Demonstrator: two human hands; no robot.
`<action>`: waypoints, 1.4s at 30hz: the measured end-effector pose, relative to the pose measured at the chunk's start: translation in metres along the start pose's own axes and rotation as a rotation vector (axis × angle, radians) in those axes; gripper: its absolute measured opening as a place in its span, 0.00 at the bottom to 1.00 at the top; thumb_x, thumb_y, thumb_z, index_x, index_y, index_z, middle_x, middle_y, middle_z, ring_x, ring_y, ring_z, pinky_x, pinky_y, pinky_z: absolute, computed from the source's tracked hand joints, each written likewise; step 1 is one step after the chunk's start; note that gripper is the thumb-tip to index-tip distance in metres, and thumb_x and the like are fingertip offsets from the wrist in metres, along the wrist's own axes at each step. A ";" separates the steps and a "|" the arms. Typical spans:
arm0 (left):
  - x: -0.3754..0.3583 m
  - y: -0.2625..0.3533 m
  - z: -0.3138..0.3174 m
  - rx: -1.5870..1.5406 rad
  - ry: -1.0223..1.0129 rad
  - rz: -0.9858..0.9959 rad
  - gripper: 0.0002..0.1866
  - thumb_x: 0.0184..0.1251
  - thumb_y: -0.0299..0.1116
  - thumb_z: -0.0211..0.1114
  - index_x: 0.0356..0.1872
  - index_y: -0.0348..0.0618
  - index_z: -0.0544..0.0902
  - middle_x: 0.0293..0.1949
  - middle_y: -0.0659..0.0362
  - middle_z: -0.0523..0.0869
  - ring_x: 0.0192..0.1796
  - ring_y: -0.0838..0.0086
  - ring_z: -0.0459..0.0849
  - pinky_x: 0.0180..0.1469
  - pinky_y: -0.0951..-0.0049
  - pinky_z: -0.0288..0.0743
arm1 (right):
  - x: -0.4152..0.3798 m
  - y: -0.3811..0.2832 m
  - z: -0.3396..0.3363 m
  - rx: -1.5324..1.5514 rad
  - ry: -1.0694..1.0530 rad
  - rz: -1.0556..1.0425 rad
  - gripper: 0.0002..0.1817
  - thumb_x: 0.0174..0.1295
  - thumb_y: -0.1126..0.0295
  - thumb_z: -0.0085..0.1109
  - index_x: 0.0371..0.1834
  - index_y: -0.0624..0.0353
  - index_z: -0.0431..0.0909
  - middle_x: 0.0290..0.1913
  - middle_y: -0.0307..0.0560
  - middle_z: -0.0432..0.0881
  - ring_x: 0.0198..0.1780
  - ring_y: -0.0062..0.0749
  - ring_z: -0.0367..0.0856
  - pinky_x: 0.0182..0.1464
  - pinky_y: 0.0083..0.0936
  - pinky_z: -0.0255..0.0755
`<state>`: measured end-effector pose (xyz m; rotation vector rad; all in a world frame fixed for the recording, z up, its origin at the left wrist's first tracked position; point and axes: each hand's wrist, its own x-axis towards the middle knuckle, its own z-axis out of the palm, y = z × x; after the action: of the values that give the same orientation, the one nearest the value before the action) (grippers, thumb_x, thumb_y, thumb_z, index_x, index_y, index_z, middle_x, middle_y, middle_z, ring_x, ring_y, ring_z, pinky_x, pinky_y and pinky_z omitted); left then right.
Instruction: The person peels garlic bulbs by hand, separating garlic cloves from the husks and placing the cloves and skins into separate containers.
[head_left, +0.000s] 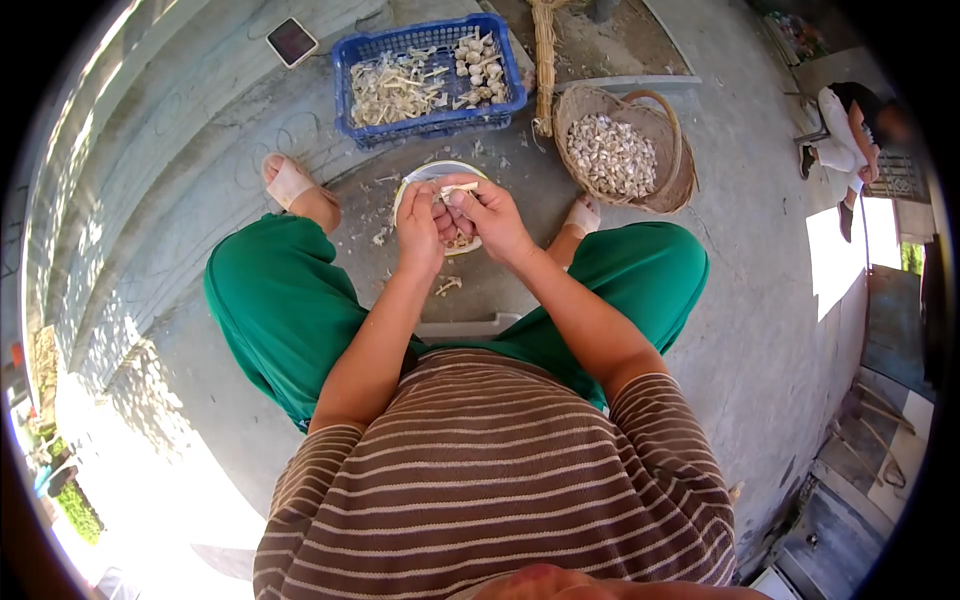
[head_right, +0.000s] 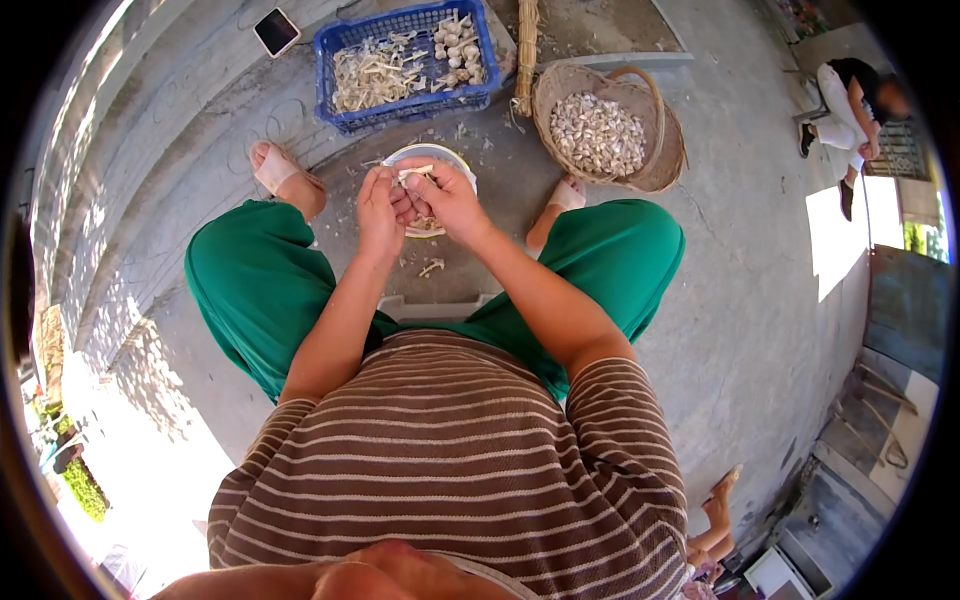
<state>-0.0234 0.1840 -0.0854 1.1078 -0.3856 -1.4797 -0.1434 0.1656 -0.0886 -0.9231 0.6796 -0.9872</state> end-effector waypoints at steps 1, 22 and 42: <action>0.002 -0.001 -0.008 -0.073 -0.090 -0.021 0.09 0.74 0.36 0.45 0.34 0.48 0.70 0.20 0.67 0.69 0.18 0.85 0.67 0.18 0.84 0.60 | 0.000 -0.002 0.000 0.001 0.001 0.001 0.12 0.67 0.73 0.50 0.51 0.58 0.75 0.31 0.34 0.75 0.23 0.13 0.66 0.23 0.11 0.60; 0.010 -0.008 -0.010 0.554 -0.116 0.175 0.12 0.74 0.39 0.48 0.41 0.42 0.76 0.24 0.66 0.73 0.20 0.86 0.68 0.20 0.82 0.63 | 0.008 0.009 -0.018 -0.412 0.019 -0.142 0.16 0.58 0.77 0.57 0.51 0.61 0.77 0.38 0.34 0.79 0.37 0.12 0.74 0.39 0.13 0.71; 0.000 0.002 0.000 0.178 -0.124 -0.047 0.11 0.75 0.39 0.46 0.37 0.44 0.71 0.20 0.69 0.64 0.20 0.87 0.58 0.20 0.84 0.54 | 0.005 0.000 -0.012 -0.001 0.107 0.096 0.07 0.62 0.71 0.59 0.42 0.59 0.77 0.26 0.32 0.73 0.25 0.11 0.69 0.23 0.10 0.61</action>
<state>-0.0224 0.1834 -0.0835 1.1743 -0.5913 -1.5837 -0.1514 0.1574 -0.0947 -0.8354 0.8075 -0.9562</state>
